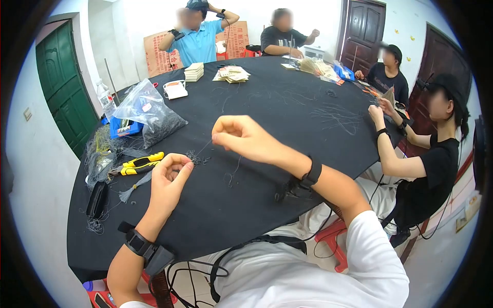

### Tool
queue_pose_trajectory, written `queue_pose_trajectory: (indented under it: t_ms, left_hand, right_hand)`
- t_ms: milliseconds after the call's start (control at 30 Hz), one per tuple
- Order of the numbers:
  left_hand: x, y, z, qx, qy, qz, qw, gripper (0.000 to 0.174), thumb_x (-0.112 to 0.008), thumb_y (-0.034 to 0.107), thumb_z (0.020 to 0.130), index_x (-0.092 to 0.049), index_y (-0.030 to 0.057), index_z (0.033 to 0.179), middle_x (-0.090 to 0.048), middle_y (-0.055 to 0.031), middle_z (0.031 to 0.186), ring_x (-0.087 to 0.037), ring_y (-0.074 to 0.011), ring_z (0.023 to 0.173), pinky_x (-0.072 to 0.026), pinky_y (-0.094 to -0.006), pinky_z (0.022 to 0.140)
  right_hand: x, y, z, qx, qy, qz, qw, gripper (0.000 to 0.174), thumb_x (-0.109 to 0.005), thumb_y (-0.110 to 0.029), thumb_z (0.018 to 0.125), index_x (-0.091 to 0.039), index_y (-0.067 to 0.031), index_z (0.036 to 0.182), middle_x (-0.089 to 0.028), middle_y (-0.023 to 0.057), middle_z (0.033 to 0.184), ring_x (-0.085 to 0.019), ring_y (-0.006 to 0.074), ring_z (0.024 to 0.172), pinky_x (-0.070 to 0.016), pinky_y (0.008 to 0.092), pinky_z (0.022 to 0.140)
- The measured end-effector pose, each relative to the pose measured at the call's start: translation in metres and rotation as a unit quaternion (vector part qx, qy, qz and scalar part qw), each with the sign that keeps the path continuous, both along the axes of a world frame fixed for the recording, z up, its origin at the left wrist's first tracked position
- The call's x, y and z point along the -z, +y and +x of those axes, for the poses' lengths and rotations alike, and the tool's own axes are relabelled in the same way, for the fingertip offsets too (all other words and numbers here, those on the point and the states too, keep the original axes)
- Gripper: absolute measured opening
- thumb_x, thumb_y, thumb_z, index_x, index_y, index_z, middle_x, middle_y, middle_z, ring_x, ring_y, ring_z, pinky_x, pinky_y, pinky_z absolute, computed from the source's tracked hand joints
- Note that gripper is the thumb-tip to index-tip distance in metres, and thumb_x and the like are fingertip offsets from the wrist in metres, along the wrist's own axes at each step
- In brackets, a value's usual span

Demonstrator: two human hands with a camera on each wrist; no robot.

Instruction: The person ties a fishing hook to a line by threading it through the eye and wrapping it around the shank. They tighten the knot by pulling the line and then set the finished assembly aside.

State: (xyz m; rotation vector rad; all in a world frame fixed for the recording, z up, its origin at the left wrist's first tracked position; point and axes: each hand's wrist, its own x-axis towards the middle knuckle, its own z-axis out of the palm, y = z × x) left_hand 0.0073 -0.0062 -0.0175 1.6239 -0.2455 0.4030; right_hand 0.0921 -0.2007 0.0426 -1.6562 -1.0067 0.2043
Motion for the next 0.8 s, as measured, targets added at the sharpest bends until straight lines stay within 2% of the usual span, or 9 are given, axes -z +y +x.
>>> queue_pose_trajectory:
  t_ms: [300, 400, 500, 800]
  left_hand:
    - [0.002, -0.001, -0.001, 0.001, 0.056, -0.028, 0.998, 0.010, -0.061, 0.008, 0.084, -0.058, 0.0021, 0.091, -0.060, -0.0010, 0.084, -0.055, -0.0049, 0.079, -0.0419, -0.0179, 0.071]
    - [-0.002, -0.001, -0.003, 0.006, 0.074, -0.033, 0.997, 0.008, -0.060, 0.007, 0.084, -0.058, 0.0030, 0.091, -0.056, 0.0009, 0.088, -0.054, -0.0060, 0.086, -0.0411, -0.0198, 0.080]
    - [0.003, -0.001, -0.001, 0.007, 0.048, -0.044, 0.998, 0.011, -0.062, 0.009, 0.083, -0.059, 0.0018, 0.092, -0.060, -0.0006, 0.084, -0.055, -0.0051, 0.079, -0.0419, -0.0184, 0.072]
    - [0.003, -0.001, -0.002, 0.033, 0.092, -0.036, 0.995, 0.009, -0.061, 0.009, 0.084, -0.058, 0.0042, 0.091, -0.058, 0.0023, 0.086, -0.054, -0.0047, 0.084, -0.0412, -0.0185, 0.077]
  right_hand:
    - [-0.026, -0.021, 0.016, 0.032, -0.074, -0.084, 0.993, 0.012, -0.060, -0.014, 0.083, -0.059, -0.0023, 0.080, -0.058, -0.0017, 0.073, -0.052, 0.0037, 0.067, -0.0417, 0.0196, 0.061]
    - [-0.031, -0.025, 0.018, 0.038, -0.104, -0.104, 0.988, 0.012, -0.062, -0.015, 0.081, -0.060, -0.0030, 0.081, -0.058, -0.0013, 0.072, -0.052, 0.0040, 0.066, -0.0418, 0.0193, 0.060]
    - [-0.037, -0.029, 0.020, 0.041, -0.116, -0.118, 0.985, 0.013, -0.064, -0.016, 0.080, -0.061, -0.0037, 0.081, -0.059, -0.0012, 0.072, -0.053, 0.0042, 0.065, -0.0417, 0.0197, 0.057]
    - [-0.033, -0.042, 0.026, 0.061, -0.122, -0.138, 0.981, 0.015, -0.065, -0.018, 0.081, -0.063, -0.0032, 0.081, -0.058, -0.0018, 0.071, -0.052, 0.0035, 0.063, -0.0413, 0.0190, 0.057]
